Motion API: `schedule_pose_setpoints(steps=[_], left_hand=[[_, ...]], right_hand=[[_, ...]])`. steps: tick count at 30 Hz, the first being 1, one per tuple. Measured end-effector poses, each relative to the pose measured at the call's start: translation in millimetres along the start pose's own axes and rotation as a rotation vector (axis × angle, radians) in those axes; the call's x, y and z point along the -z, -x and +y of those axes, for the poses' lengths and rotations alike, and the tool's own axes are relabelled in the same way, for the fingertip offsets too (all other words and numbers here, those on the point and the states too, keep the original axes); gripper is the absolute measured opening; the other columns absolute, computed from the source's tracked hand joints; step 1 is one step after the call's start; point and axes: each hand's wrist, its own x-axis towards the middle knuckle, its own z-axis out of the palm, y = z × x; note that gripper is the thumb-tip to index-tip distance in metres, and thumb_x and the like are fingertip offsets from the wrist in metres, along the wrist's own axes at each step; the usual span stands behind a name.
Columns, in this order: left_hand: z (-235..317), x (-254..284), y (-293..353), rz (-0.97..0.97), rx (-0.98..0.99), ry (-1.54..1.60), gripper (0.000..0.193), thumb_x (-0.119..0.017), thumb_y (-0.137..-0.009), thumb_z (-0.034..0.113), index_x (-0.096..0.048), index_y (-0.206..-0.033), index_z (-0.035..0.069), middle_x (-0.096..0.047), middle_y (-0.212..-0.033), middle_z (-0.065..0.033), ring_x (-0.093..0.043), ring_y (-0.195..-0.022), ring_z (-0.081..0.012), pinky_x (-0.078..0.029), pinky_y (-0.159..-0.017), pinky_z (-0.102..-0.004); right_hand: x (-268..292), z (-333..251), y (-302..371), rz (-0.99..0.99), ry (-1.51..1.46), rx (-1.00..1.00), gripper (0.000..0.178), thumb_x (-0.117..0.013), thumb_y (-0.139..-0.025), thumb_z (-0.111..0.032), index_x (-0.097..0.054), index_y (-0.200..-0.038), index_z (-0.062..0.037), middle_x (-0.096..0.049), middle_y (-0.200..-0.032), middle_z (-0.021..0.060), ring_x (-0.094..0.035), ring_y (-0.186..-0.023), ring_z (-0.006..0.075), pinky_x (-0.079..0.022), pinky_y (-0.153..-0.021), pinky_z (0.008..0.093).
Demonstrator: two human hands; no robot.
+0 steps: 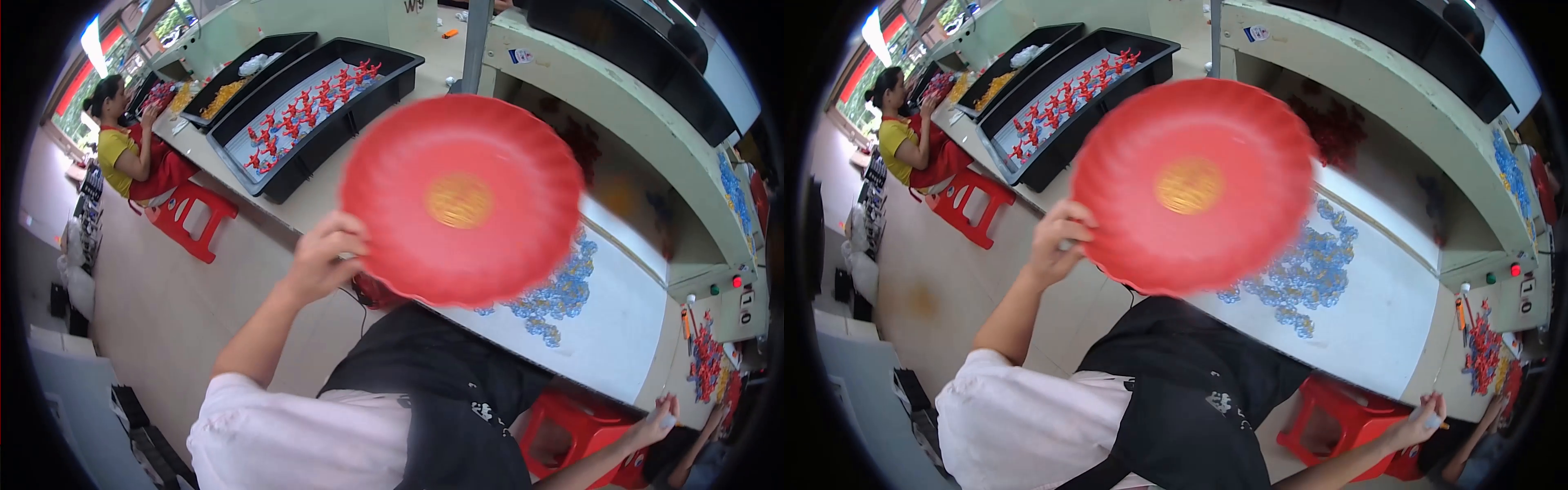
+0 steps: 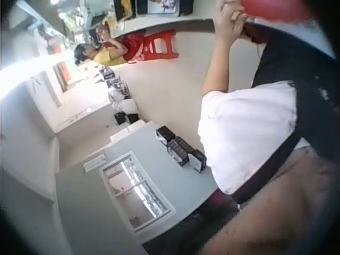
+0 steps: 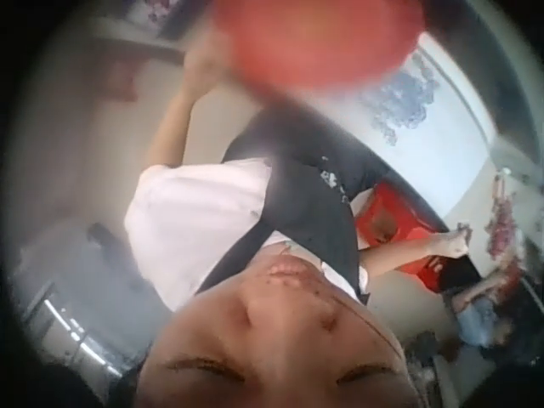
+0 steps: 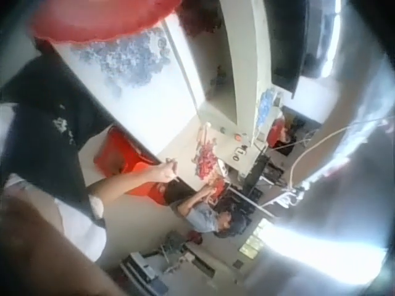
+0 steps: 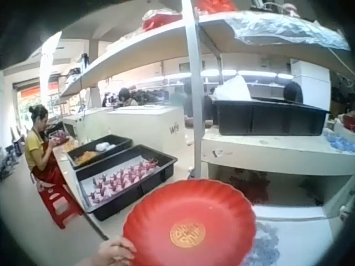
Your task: The person applies glue from a bottle onto small toy figurines, attaches each figurine onto a plastic base by hand, and places the assembled figures into a red tray.
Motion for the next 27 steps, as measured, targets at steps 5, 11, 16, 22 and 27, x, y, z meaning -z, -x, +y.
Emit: schedule_pose_setpoints(steps=[5,11,16,22,27], left_hand=[[-90,55,58,0.017,0.186,-0.18,0.018,-0.062,-0.062,-0.001,-0.05,-0.075,0.001,-0.051,-0.084,-0.01,-0.052,-0.075,-0.0241,-0.043,-0.066,-0.0311],[-152,9,49,-0.162,0.291,-0.265,0.014,-0.057,-0.063,0.0,-0.048,-0.074,-0.001,-0.05,-0.084,-0.0118,-0.051,-0.078,-0.0243,-0.041,-0.067,-0.0295],[-168,-28,18,-0.191,0.381,-0.129,0.014,-0.044,-0.059,0.002,-0.045,-0.073,-0.001,-0.048,-0.087,-0.012,-0.048,-0.076,-0.0233,-0.038,-0.067,-0.025],[-117,-67,-35,-0.044,0.522,-0.541,0.03,-0.042,-0.062,-0.001,-0.051,-0.09,-0.001,-0.05,-0.1,-0.0155,-0.048,-0.08,-0.0225,-0.039,-0.07,-0.0301],[-42,-168,-146,-0.124,0.116,-0.177,0.033,-0.046,-0.072,0.001,-0.05,-0.105,0.001,-0.048,-0.109,-0.0144,-0.045,-0.102,-0.026,-0.035,-0.086,-0.0333]], right_hand=[[-135,-34,77,-0.172,-0.078,-0.003,0.01,-0.048,-0.081,-0.001,-0.051,-0.09,0.0025,-0.053,-0.084,0.0081,-0.048,-0.07,0.012,-0.041,-0.068,0.0237],[-230,-23,110,-0.452,-0.135,0.002,0.008,-0.049,-0.076,0.006,-0.052,-0.082,0.0016,-0.055,-0.081,0.0109,-0.052,-0.068,0.0135,-0.041,-0.065,0.0231],[-217,8,91,-0.427,-0.163,-0.101,0.007,-0.05,-0.076,0.005,-0.052,-0.081,0.0014,-0.056,-0.079,0.0098,-0.053,-0.069,0.013,-0.041,-0.065,0.023],[-209,36,31,-0.497,-0.098,-0.1,0.006,-0.05,-0.077,0.003,-0.054,-0.081,0.0016,-0.056,-0.08,0.0088,-0.053,-0.07,0.013,-0.041,-0.067,0.0231],[-245,64,-61,-0.74,0.048,0.12,0.01,-0.05,-0.076,0.001,-0.056,-0.083,-0.0004,-0.059,-0.085,0.0077,-0.054,-0.078,0.0139,-0.041,-0.072,0.0237]])
